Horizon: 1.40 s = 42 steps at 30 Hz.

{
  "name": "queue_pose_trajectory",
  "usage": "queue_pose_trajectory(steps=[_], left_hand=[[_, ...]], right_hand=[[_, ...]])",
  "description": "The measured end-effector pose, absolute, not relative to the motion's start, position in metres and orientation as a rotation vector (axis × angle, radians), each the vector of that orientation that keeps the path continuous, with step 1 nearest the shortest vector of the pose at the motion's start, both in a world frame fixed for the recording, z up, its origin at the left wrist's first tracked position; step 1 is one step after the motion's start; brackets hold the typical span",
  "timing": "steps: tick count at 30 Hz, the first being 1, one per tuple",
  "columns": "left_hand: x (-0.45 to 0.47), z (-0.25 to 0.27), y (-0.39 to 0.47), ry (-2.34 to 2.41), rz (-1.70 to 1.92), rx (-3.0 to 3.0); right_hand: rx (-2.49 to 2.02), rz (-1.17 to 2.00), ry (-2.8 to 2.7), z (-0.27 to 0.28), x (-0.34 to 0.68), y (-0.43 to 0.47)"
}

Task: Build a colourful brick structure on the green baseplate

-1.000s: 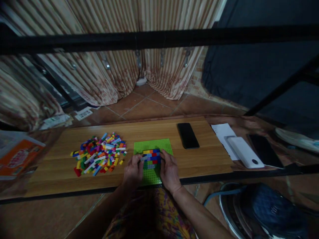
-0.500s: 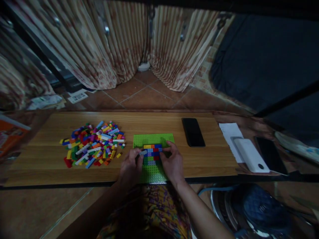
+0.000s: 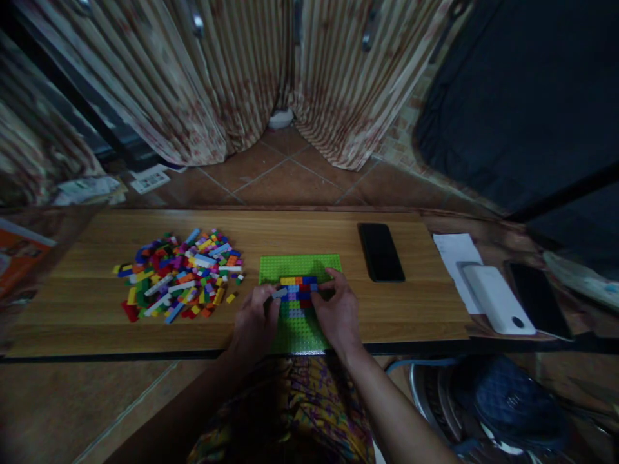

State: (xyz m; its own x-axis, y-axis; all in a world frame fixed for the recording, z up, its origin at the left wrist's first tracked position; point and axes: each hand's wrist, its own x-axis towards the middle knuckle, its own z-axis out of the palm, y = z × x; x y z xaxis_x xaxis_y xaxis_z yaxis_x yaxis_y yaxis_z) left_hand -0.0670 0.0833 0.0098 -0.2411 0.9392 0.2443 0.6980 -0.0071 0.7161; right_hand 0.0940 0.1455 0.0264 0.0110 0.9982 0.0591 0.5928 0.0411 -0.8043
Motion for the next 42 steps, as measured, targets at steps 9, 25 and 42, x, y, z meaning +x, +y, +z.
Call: queue_pose_trajectory(steps=[9,25,42], left_hand=[[-0.067,0.012,0.083,1.978,1.088,1.707],[-0.066,0.011,0.084,1.982,1.082,1.685],[-0.073,0.010,0.083,1.896,1.177,1.746]], right_hand=[[-1.591,0.825,-1.690,0.025,0.099,0.147],[-1.572,0.818,-1.706,0.025,0.099,0.144],[-1.163,1.246,-1.416,0.021,0.136,0.150]])
